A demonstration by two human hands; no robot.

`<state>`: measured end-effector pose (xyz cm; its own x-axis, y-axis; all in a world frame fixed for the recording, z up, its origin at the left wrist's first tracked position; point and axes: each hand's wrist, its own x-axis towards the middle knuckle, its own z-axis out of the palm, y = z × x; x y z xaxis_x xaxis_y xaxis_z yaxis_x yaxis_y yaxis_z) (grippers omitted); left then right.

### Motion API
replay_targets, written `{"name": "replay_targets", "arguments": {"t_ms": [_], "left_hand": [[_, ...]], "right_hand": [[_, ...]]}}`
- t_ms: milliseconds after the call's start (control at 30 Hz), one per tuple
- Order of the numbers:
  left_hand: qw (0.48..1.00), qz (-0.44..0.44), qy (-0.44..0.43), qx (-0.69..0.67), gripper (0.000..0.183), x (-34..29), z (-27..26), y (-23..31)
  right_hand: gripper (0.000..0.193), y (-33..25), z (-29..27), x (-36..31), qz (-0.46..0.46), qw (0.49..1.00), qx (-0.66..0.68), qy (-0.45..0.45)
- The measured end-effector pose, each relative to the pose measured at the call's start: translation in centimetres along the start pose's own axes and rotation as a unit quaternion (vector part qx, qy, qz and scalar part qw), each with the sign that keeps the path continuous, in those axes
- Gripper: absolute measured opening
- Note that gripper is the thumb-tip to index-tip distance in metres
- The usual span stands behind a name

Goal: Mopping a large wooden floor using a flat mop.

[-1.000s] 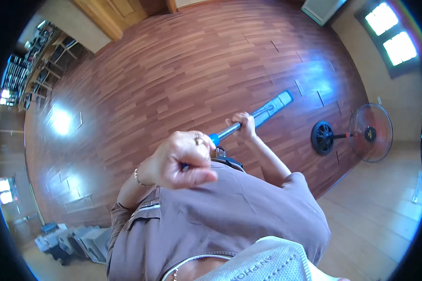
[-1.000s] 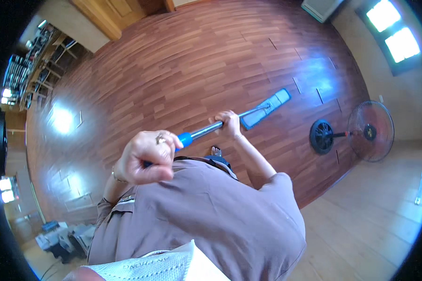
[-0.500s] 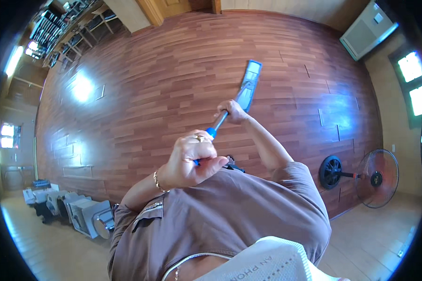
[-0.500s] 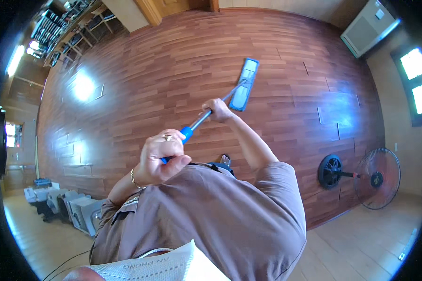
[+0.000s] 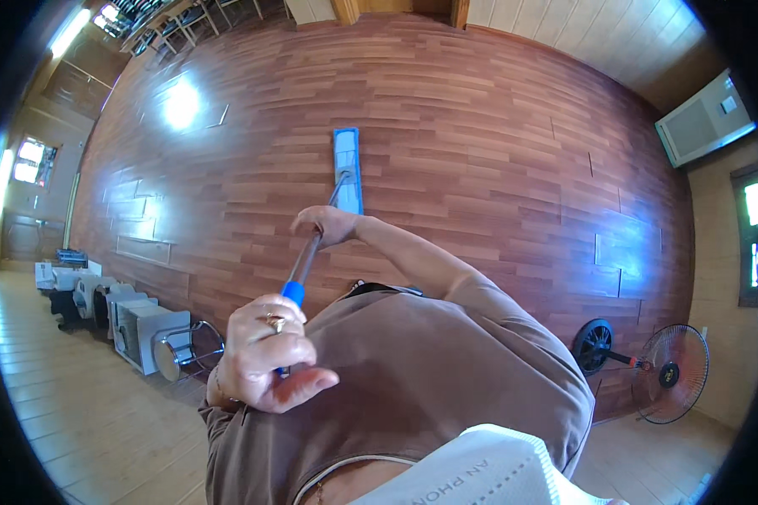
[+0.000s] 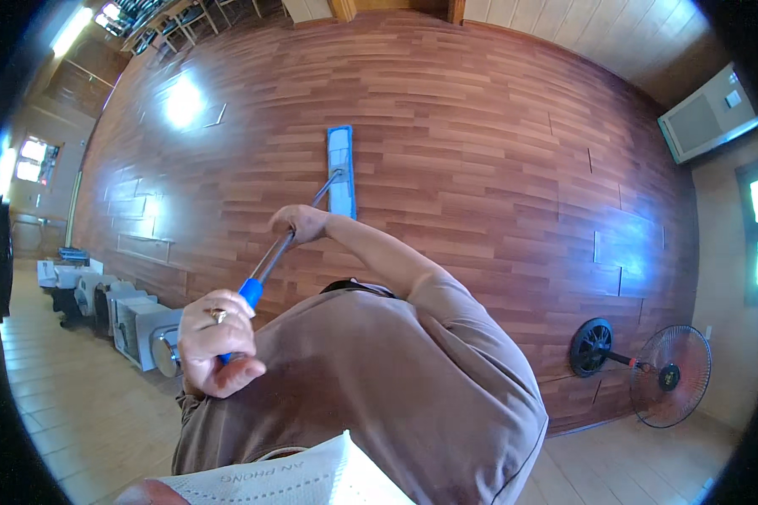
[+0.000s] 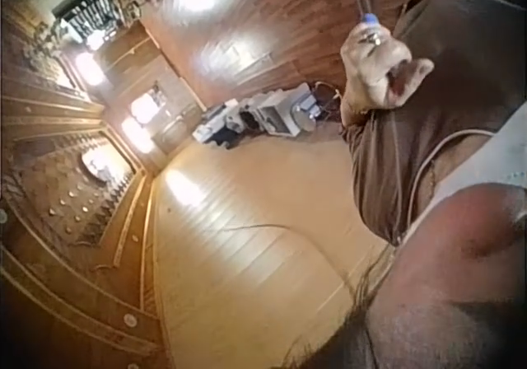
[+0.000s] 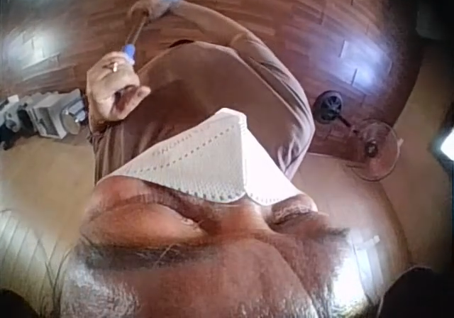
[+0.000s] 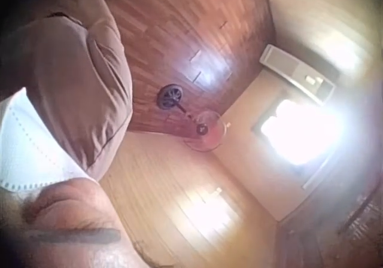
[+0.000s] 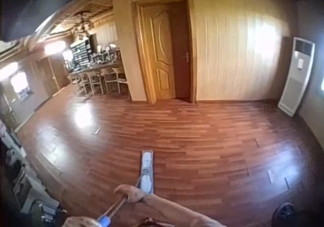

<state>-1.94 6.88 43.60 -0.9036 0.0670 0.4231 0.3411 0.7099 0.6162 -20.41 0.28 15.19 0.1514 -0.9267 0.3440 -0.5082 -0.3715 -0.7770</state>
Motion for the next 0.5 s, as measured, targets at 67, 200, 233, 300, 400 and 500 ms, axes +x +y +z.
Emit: {"name": "replay_targets", "arguments": {"t_ms": [67,200,233,300,400,500], "left_hand": [[0.999,0.015,-0.021,-0.042,0.033,-1.8,-1.9,-0.7],[0.996,0.011,-0.015,-0.082,0.031,-6.6,-5.6,-1.2],[0.995,0.023,-0.01,-0.093,0.029,-7.7,-6.3,-1.4],[0.992,0.049,-0.043,-0.103,0.03,-9.3,-8.7,-1.5],[0.983,0.066,-0.071,-0.155,0.036,-11.9,-12.5,-1.1],[0.964,0.082,-0.11,-0.227,0.036,-13.0,-16.0,-2.5]], "right_hand": [[0.025,3.5,3.2,1.2,0.061,0.995,0.047,-0.065],[0.018,1.3,7.0,4.1,-0.011,0.988,-0.148,-0.032],[0.018,0.8,7.3,4.5,-0.005,0.988,-0.148,-0.03],[0.014,-0.6,8.0,5.4,0.0,0.994,-0.105,-0.028],[0.01,-3.5,9.4,6.0,0.039,0.994,-0.096,-0.031],[0.01,-6.3,8.5,5.2,0.091,0.993,-0.079,0.012]]}}
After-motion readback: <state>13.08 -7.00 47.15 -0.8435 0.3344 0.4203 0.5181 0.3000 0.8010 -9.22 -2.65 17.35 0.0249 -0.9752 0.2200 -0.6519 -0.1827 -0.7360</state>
